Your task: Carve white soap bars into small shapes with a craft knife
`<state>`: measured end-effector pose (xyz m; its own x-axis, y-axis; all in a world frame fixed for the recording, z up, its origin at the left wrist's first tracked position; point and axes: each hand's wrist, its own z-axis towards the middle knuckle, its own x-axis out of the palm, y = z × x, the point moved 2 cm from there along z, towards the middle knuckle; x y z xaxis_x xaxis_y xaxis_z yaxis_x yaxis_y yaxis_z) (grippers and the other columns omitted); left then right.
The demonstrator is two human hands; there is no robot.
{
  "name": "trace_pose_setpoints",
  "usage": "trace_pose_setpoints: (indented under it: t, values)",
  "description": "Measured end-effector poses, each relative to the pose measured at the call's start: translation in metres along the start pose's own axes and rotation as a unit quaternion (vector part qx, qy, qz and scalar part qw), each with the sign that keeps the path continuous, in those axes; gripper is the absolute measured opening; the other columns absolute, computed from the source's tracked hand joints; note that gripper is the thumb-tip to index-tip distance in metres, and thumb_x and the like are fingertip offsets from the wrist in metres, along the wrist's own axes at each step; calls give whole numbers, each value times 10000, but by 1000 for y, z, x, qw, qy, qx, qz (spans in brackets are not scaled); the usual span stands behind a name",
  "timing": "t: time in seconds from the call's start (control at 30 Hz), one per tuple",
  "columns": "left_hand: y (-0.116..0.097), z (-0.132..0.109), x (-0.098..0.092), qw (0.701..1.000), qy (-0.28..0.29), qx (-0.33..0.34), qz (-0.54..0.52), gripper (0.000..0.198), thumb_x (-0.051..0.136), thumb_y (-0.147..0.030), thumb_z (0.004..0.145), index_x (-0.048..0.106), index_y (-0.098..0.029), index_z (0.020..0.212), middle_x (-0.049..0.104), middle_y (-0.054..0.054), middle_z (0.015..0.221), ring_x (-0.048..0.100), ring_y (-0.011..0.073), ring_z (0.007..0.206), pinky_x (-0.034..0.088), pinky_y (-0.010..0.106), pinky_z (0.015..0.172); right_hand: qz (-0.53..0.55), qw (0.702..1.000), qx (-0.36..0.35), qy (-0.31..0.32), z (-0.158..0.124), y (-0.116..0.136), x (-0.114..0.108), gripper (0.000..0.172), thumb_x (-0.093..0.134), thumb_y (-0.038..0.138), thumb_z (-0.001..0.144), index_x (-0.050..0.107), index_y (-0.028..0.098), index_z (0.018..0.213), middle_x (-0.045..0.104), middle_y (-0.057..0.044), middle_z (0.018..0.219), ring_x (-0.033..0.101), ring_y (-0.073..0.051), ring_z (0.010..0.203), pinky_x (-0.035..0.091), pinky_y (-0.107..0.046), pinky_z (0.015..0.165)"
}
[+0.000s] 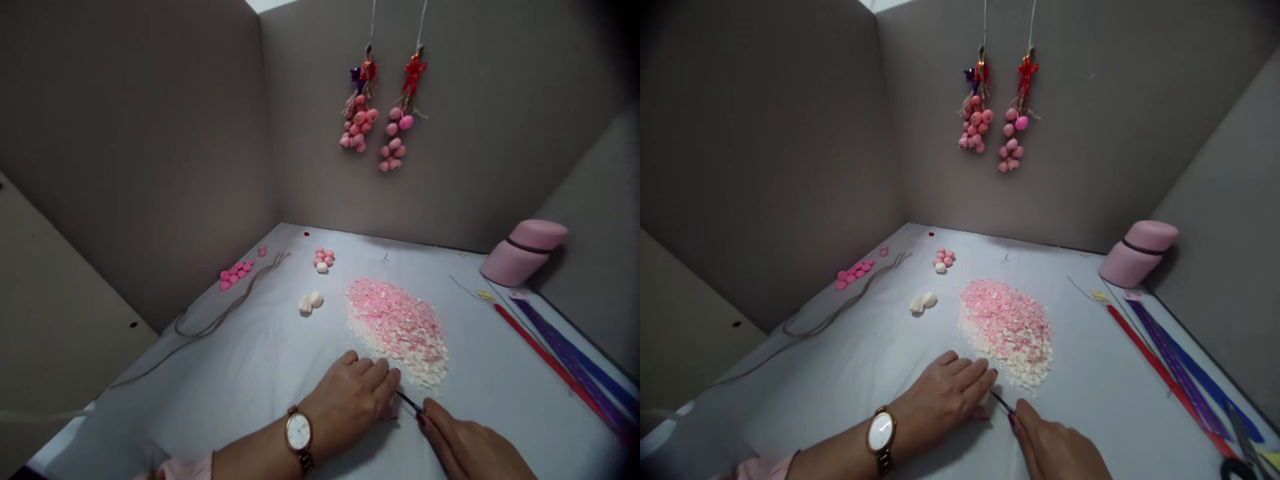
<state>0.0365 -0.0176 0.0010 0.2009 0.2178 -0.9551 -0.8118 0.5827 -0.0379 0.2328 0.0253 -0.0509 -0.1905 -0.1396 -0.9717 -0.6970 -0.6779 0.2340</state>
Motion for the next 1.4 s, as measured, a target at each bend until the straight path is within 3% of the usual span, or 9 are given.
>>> trace_pose_setpoints:
  t: [1.17, 1.4]
  values:
    - [1, 1, -1, 1000, 9, -4, -15, 359, 506, -312, 961, 468, -91, 1241, 666, 81, 1142, 635, 204, 880, 424, 338, 753, 36, 997, -20, -72, 1, 3, -6, 253, 372, 261, 923, 608, 266, 833, 675, -2, 548, 669, -238, 465, 432, -276, 419]
    - [2, 0, 0, 1000, 2, -4, -17, 357, 497, -309, 967, 463, -91, 1247, 659, 95, 1184, 640, 213, 907, 415, 339, 767, 11, 999, -12, -41, 1, 0, -1, 270, 342, 262, 930, 605, 248, 871, 695, -19, 574, 681, -257, 490, 463, -306, 431]
